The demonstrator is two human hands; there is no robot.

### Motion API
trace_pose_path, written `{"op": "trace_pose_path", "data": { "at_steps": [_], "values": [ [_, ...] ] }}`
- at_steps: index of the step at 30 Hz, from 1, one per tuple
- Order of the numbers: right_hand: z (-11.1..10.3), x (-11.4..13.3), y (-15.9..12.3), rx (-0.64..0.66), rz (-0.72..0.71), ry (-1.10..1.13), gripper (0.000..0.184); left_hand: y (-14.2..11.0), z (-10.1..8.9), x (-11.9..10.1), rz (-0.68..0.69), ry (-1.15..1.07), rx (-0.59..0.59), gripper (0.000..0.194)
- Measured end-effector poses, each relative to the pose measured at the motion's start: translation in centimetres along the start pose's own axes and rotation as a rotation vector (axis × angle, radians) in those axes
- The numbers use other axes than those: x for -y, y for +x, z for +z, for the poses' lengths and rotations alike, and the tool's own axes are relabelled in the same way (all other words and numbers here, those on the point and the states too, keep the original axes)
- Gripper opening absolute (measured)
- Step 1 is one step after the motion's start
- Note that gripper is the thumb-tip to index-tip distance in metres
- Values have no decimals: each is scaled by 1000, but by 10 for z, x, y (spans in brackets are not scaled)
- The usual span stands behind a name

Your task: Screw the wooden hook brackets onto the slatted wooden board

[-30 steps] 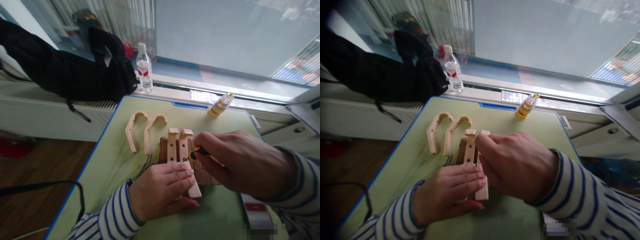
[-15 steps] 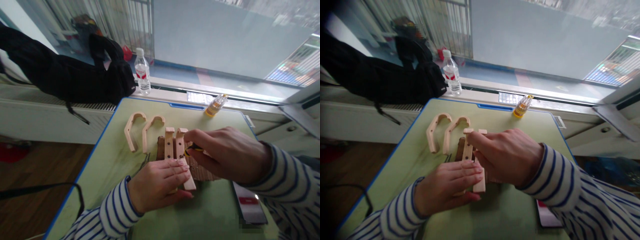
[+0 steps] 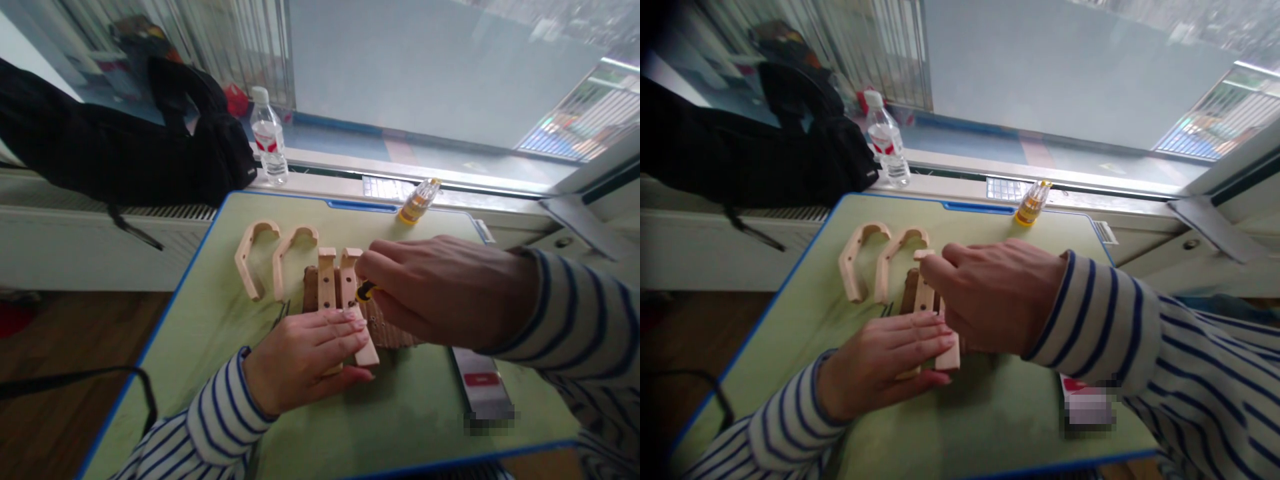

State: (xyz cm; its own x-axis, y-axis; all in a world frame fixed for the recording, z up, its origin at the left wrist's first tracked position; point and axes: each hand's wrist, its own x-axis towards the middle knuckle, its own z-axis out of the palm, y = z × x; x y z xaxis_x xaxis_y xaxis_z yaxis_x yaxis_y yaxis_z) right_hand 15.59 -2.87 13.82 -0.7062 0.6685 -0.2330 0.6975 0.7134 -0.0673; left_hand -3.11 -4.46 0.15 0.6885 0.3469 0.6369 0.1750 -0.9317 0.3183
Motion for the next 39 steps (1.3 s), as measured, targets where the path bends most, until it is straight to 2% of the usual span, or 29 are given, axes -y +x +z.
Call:
{"op": "trace_pose_path", "data": {
  "at_steps": [9,15,21,28,39],
  "values": [
    [4,1,2,-14,-27,59,10,1,-1,-1,-11,1,-12,28],
    [9,4,3,-34,33,48,13,-1,0,-1,-6,6,-11,29],
    [15,6,2,-107,92,2,17,-1,0,-1,-13,12,-4,29],
    [20,8,1,-164,80,5,18,0,-1,-2,-9,16,1,29],
    [12,5,0,-66,38,42,14,-1,-3,-3,-10,4,-6,30]
  ]
}}
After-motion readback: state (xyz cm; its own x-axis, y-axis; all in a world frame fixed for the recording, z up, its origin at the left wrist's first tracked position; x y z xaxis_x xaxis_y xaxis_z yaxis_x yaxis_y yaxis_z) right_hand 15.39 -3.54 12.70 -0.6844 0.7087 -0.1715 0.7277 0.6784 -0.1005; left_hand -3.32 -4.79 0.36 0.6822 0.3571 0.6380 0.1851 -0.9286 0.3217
